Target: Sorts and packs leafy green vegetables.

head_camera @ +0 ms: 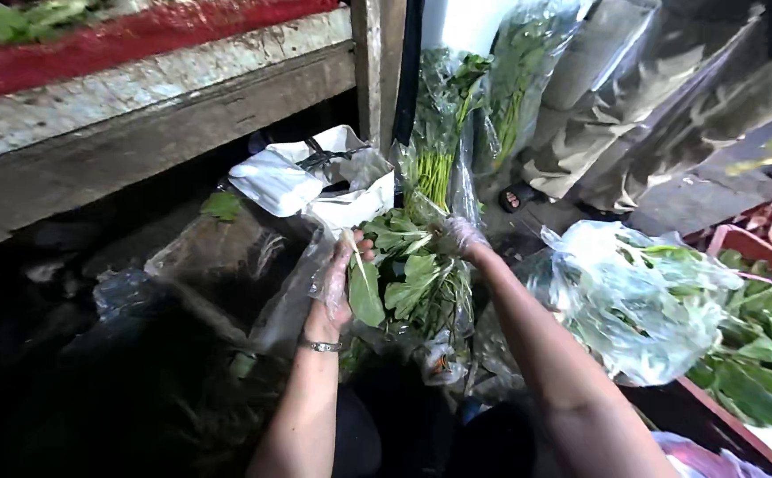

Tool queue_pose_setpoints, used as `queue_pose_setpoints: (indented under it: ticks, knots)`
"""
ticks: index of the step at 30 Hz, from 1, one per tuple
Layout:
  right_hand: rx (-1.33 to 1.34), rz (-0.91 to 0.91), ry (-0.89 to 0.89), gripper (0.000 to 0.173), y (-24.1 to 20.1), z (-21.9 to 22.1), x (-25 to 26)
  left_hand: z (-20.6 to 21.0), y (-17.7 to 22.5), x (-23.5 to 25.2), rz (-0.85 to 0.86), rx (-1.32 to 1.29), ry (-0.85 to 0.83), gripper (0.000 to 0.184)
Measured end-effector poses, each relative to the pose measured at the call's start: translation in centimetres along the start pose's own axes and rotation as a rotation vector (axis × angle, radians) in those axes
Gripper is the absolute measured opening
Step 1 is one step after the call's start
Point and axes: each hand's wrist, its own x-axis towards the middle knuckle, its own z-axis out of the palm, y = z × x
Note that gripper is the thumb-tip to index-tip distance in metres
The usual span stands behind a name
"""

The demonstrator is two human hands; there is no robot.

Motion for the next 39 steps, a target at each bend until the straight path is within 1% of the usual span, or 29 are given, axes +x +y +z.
queue_pose_setpoints:
  ticks: [1,3,6,8,10,11,12,13,15,17,19,21,23,25,26,28,29,30,31,33,34,35,37,39]
  knots:
    - [0.104,-0.043,0.007,0.035,0.0,-0.7,-0.3,-0.2,0.1,0.1,0.008,0.005,0.002,0.028]
    - [0.436,-0.097,0.027,0.034,-1.0,-2.3,-1.6,-0.4,0.2,0.4,0.038,0.006,0.038,0.030]
    - [0.926,-0.165,0.114,0.036,-2.3,-2.7,-2.5,-0.8,0.3,0.5,0.077,-0.021,0.066,0.031]
    - [1.125,-0.248,0.185,0.040,-4.0,-3.1,-3.2,-1.1,0.6,0.4,0.117,-0.065,0.037,0.030]
    - [1.225,-0.352,0.303,0.041,-6.1,-3.9,-4.6,-1.6,0.8,0.4,0.136,-0.093,0.004,0.031]
    - [1.226,-0.389,0.338,0.043,-7.4,-4.5,-6.0,-1.8,0.8,0.4,0.139,-0.092,0.000,0.032]
    - [1.181,-0.412,0.336,0.046,-8.4,-4.8,-7.5,-1.8,0.7,0.2,0.135,-0.082,-0.005,0.032]
    - [1.081,-0.423,0.315,0.047,-9.5,-4.6,-9.1,-1.5,0.7,-0.1,0.127,-0.066,-0.003,0.032]
    - [0.941,-0.418,0.268,0.040,-11.5,-2.7,-11.2,-0.3,0.6,-1.4,0.091,-0.005,-0.016,0.032]
    - [0.875,-0.395,0.288,0.027,-12.4,0.2,-11.5,0.8,0.3,-2.6,0.030,0.003,-0.033,0.032]
    - [0.883,-0.370,0.408,0.024,-12.3,2.4,-11.4,1.7,-0.3,-3.6,-0.013,-0.076,-0.115,0.033]
    - [0.929,-0.353,0.523,0.024,-12.0,3.4,-11.3,2.1,-0.9,-3.9,-0.017,-0.100,-0.150,0.033]
    - [0.950,-0.356,0.596,0.026,-11.6,3.8,-11.2,2.2,-1.3,-3.8,0.013,-0.091,-0.178,0.031]
    - [0.937,-0.368,0.690,0.023,-11.5,4.1,-11.1,2.5,-1.6,-3.8,0.053,-0.065,-0.169,0.030]
    - [0.900,-0.388,0.756,0.021,-11.4,4.3,-11.0,2.8,-1.5,-4.0,0.077,-0.039,-0.164,0.029]
    - [0.729,-0.468,0.926,0.016,-10.8,4.6,-10.6,3.3,-1.4,-4.3,0.145,0.023,-0.156,0.029]
    - [0.644,-0.486,0.971,0.016,-10.5,4.5,-10.6,3.4,-1.4,-4.4,0.176,0.048,-0.163,0.030]
    - [0.586,-0.484,0.964,0.017,-10.4,4.1,-10.9,3.3,-1.4,-4.3,0.202,0.065,-0.174,0.031]
    - [0.569,-0.477,0.902,0.019,-10.4,3.6,-11.5,3.2,-1.6,-4.0,0.222,0.070,-0.187,0.032]
    - [0.606,-0.463,0.681,0.021,-10.4,2.3,-12.8,3.0,-1.7,-3.7,0.252,0.086,-0.190,0.034]
    - [0.623,-0.465,0.582,0.025,-10.3,1.9,-13.3,3.0,-1.6,-3.7,0.241,0.067,-0.197,0.035]
    - [0.611,-0.472,0.527,0.031,-10.2,1.9,-13.4,2.9,-1.5,-3.6,0.204,0.008,-0.216,0.035]
    - [0.551,-0.499,0.478,0.046,-9.9,2.3,-13.4,2.9,-1.4,-3.7,0.106,-0.132,-0.233,0.032]
    - [0.514,-0.500,0.446,0.058,-9.7,2.8,-13.5,2.8,-1.2,-3.7,0.043,-0.181,-0.225,0.031]
